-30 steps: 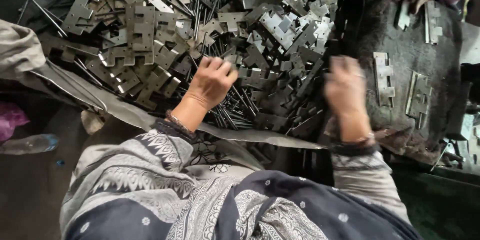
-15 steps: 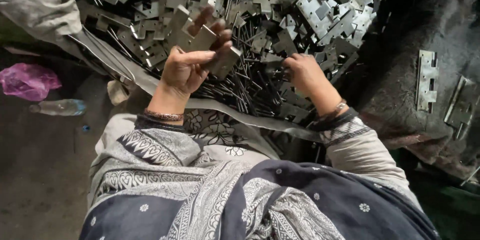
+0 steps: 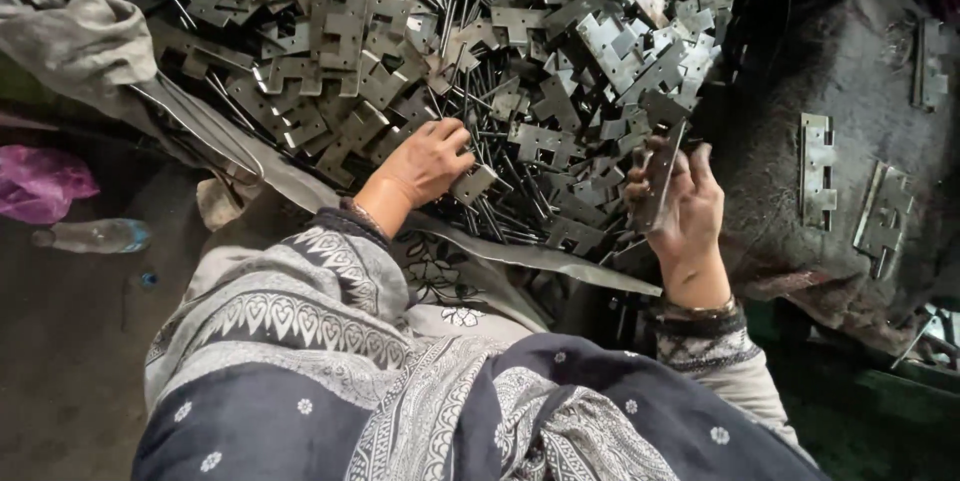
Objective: The person sorts through a pile of metal plates and rods, assembling them together by hand. They then place the completed metal assemblies onto a nearby surface.
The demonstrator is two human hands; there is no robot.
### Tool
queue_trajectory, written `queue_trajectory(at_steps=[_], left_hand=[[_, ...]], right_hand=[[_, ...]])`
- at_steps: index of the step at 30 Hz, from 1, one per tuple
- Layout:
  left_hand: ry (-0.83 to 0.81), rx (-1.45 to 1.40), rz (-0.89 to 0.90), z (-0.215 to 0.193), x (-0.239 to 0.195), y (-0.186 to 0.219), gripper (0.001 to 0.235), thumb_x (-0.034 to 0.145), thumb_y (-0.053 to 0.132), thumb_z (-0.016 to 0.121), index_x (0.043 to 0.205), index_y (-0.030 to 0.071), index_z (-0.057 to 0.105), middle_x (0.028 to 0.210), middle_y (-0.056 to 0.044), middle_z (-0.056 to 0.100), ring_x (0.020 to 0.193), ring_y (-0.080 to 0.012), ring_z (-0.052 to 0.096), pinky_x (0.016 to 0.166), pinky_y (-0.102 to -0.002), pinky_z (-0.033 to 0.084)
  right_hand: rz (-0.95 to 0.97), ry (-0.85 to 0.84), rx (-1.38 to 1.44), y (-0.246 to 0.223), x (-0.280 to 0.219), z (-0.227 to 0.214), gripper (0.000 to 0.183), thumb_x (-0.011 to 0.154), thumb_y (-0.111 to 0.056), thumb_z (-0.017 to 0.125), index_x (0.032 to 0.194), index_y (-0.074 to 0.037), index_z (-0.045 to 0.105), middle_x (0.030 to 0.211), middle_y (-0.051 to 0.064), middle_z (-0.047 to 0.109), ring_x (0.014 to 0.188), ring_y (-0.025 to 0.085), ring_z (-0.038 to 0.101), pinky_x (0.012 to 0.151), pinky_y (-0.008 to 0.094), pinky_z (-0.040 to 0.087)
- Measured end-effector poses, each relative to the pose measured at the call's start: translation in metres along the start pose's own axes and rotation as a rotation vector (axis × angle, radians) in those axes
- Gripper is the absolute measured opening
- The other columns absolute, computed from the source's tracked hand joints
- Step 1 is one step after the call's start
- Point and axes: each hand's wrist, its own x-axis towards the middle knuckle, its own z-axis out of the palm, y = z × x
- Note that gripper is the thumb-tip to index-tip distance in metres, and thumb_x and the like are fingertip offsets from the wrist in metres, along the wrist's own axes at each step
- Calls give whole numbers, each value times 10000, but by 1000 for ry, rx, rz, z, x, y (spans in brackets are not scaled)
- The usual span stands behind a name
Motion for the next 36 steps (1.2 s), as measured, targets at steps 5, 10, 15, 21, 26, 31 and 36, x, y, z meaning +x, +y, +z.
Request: queue_trajectory(at_steps=[5, 10, 15, 21, 26, 31, 36], left_hand=[[225, -821, -337, -36, 10, 0, 118, 896, 76, 690, 991, 43, 627, 1055, -109, 685, 987, -237, 683, 874, -370, 576], [799, -1889, -894, -29, 19, 6, 154, 1088, 140, 522, 1105, 34, 633, 1064, -140, 704, 980, -228, 690, 916, -383, 607], [768, -2332, -1095, 16, 20, 44, 226, 1107, 207, 465, 1191, 61, 616, 1086, -119, 692, 991, -248, 674, 907, -417, 581], [604, -2444, -1290, 33, 51, 116, 665, 1034, 715, 383, 1236, 102, 543, 1117, -143, 605, 972, -300, 629, 897, -496, 519], [178, -1869, -1296, -4, 67, 139, 716, 870, 547, 646, 1357, 50, 478, 1273, -151, 637, 1136, -266, 614, 1000, -425, 479], [-125, -1075, -899, -27, 42, 69, 793, 833, 465, 725, 1453, 35, 480, 1312, -194, 683, 1201, -305, 674, 1007, -418, 551], [-104, 225, -820, -19, -50, -29, 344, 833, 399, 773, 953, 78, 744, 1045, -145, 665, 1025, -374, 632, 865, -528, 487]], right_hand=[[28, 31, 55, 10, -11, -2, 534, 956, -100, 487, 1449, 106, 497, 1357, 307, 595, 1100, 359, 620, 896, 427, 600], [120, 86, -216, 46, -10, 18, 675, 718, 75, 438, 1379, -52, 487, 1280, 200, 612, 1247, 379, 635, 989, 539, 577], [-96, -116, -786, 59, -9, 10, 583, 835, 131, 548, 1412, 48, 542, 1302, 245, 650, 1211, 421, 643, 1030, 486, 544], [-542, -504, -1702, 110, -20, 29, 568, 872, 46, 657, 1426, 33, 532, 1342, 293, 598, 1224, 367, 619, 1015, 409, 502], [-446, -269, -1614, 103, -22, 12, 555, 853, 61, 598, 1404, -1, 567, 1208, 170, 698, 1093, 264, 702, 968, 377, 554], [28, 60, -193, 22, -13, -19, 436, 852, -36, 590, 1278, 34, 650, 1085, 115, 705, 935, 229, 701, 776, 318, 573], [-623, 163, -653, -92, -24, -53, 389, 942, 55, 607, 1330, 67, 625, 1188, 116, 712, 1062, 234, 694, 988, 359, 584]])
